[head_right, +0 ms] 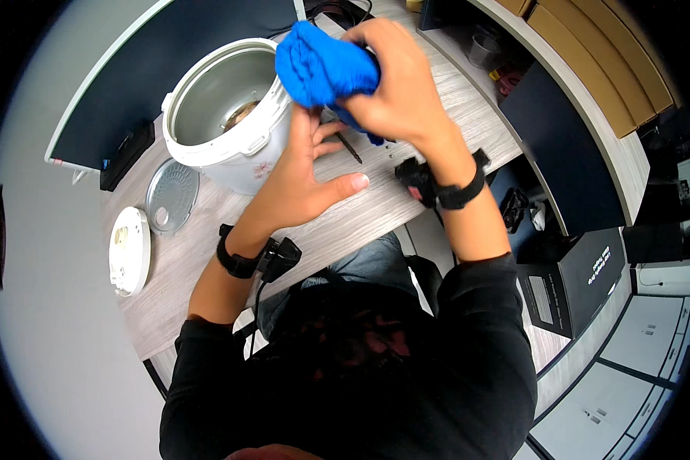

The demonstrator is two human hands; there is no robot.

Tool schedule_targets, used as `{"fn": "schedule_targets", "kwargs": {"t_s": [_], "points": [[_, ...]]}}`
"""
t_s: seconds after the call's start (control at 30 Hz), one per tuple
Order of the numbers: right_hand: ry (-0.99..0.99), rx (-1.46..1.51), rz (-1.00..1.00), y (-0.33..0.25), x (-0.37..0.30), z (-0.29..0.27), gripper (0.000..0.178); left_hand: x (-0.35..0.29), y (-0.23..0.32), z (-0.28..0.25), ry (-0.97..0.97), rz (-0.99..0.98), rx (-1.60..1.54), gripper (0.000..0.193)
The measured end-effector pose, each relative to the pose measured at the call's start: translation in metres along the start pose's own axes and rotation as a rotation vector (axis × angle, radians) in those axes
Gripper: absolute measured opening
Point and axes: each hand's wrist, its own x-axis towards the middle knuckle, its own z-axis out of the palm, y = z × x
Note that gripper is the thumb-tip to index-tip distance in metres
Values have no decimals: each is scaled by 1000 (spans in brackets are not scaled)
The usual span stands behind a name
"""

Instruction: The person wipes the exterior of a white rice cooker with a blue cloth, then uses a screwdriver to remove screws from the lid and body. They remove the lid and inner metal tray, placing them on the table, and continue to unscrew components from the main body.

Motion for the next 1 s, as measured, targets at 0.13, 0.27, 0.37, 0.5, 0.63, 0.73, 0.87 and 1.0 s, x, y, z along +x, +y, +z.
{"fn": "schedule_targets", "kwargs": {"t_s": [0.13, 0.27, 0.37, 0.5, 0.63, 0.73, 0.87, 1.0], "points": [[40, 207, -61, -17, -11, 14, 70, -11, 13, -3, -35, -15, 111, 102], [-53, 365, 50, -43, -22, 20, 84, -29, 27, -19, -74, -78, 290, 92], [-103, 456, 130, -48, -29, 28, 87, -42, 44, -31, -65, -136, 295, 73], [-48, 419, 149, -52, -29, 32, 82, -51, 58, -45, 10, -140, 453, 51], [70, 272, 147, -42, -23, 31, 75, -44, 56, -60, 275, 276, 754, 41], [175, 314, 215, -30, -17, 27, 69, -30, 39, -58, 407, 283, 879, 53], [209, 170, 151, -18, -11, 31, 62, -18, 26, -45, 462, 167, 961, 59], [159, 146, 113, -24, -9, 41, 63, -16, 19, -44, 483, 121, 1046, 55]]}}
